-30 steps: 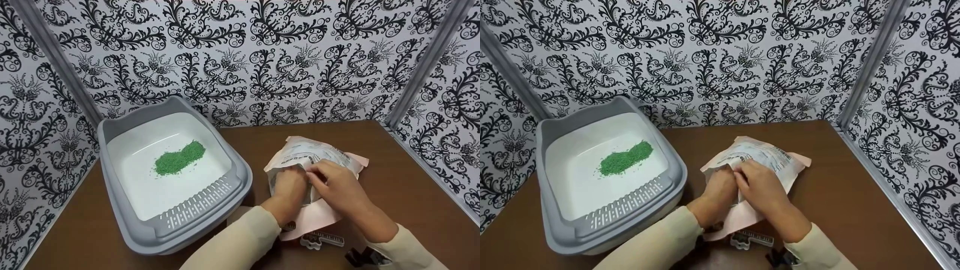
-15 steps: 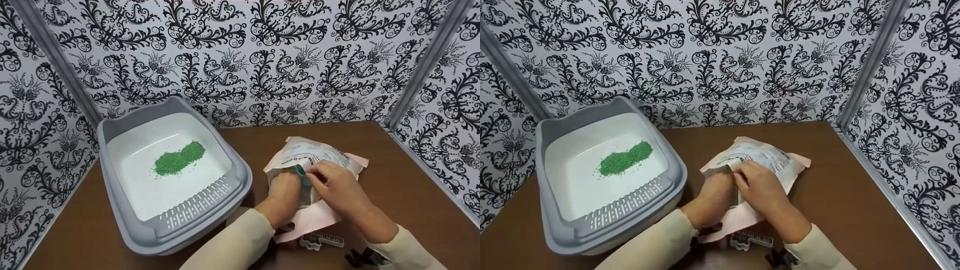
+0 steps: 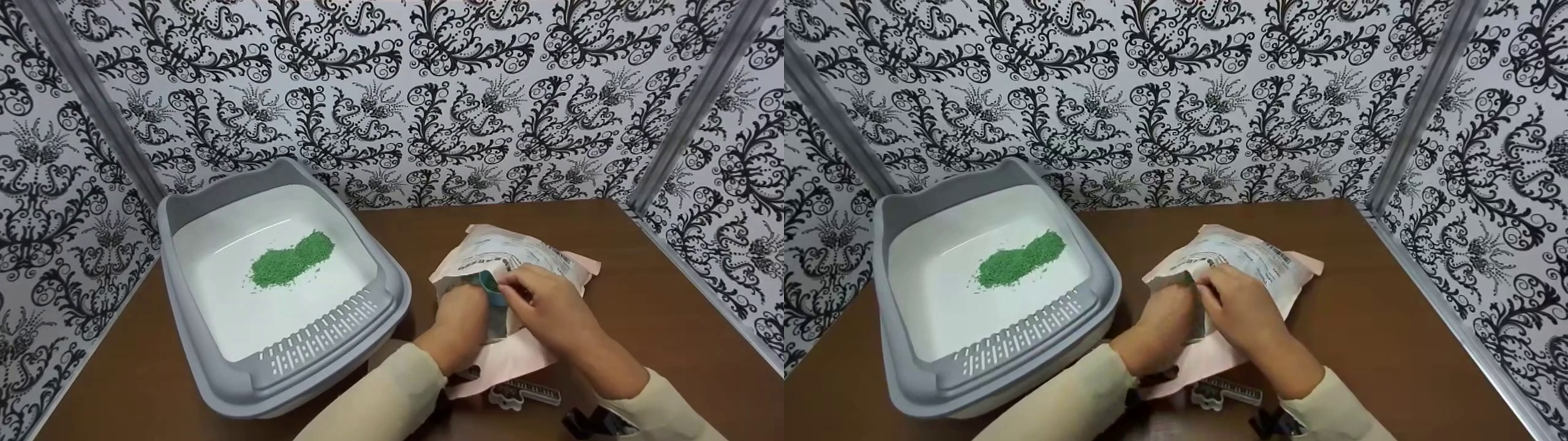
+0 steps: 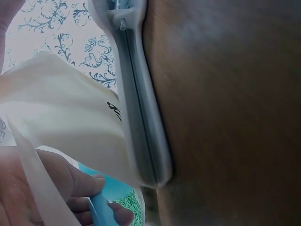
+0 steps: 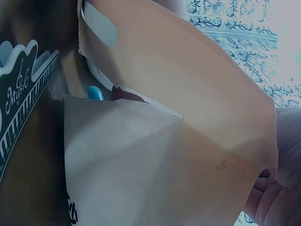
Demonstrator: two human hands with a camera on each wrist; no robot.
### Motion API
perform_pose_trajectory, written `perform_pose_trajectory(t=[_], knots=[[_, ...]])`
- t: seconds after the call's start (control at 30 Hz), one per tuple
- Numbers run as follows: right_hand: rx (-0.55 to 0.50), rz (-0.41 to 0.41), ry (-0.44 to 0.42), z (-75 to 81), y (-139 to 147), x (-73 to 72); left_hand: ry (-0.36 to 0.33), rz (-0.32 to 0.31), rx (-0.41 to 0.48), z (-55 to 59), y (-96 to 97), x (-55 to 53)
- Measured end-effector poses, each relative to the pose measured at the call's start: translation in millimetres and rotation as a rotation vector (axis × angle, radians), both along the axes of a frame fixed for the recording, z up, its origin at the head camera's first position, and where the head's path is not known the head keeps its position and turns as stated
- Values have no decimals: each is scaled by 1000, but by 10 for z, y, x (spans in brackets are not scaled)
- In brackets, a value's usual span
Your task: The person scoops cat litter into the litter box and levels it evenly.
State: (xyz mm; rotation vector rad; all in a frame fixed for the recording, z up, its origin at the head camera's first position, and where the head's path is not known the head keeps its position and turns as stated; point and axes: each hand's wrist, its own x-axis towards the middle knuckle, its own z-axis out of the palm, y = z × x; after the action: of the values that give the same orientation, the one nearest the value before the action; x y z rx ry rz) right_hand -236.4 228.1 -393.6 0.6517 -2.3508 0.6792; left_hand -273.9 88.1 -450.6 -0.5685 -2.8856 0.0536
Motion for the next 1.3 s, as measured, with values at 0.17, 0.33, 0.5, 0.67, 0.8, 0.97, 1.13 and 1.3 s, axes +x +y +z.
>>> perform_pose_trajectory(t=[0.17,0.33,0.5,0.67,0.8,0.97,1.13,1.3], knots=[[-5,5,11,5,-6,2,-52,-14,30,13,-33,0],[0,11,3,10,-7,2,-54,-22,52,22,-64,-4],[20,10,12,7,-5,-7,-16,-14,85,39,-103,-9],[25,15,12,-4,-4,-21,-22,-7,137,57,-162,6],[22,8,-9,-10,-3,-17,-24,-13,138,65,-220,43],[19,-3,-17,-11,-2,-9,11,-20,131,64,-313,109],[19,3,-6,-17,-8,-15,30,-21,120,80,-422,187],[25,-1,-13,-25,-9,-20,91,-23,147,74,-508,266]])
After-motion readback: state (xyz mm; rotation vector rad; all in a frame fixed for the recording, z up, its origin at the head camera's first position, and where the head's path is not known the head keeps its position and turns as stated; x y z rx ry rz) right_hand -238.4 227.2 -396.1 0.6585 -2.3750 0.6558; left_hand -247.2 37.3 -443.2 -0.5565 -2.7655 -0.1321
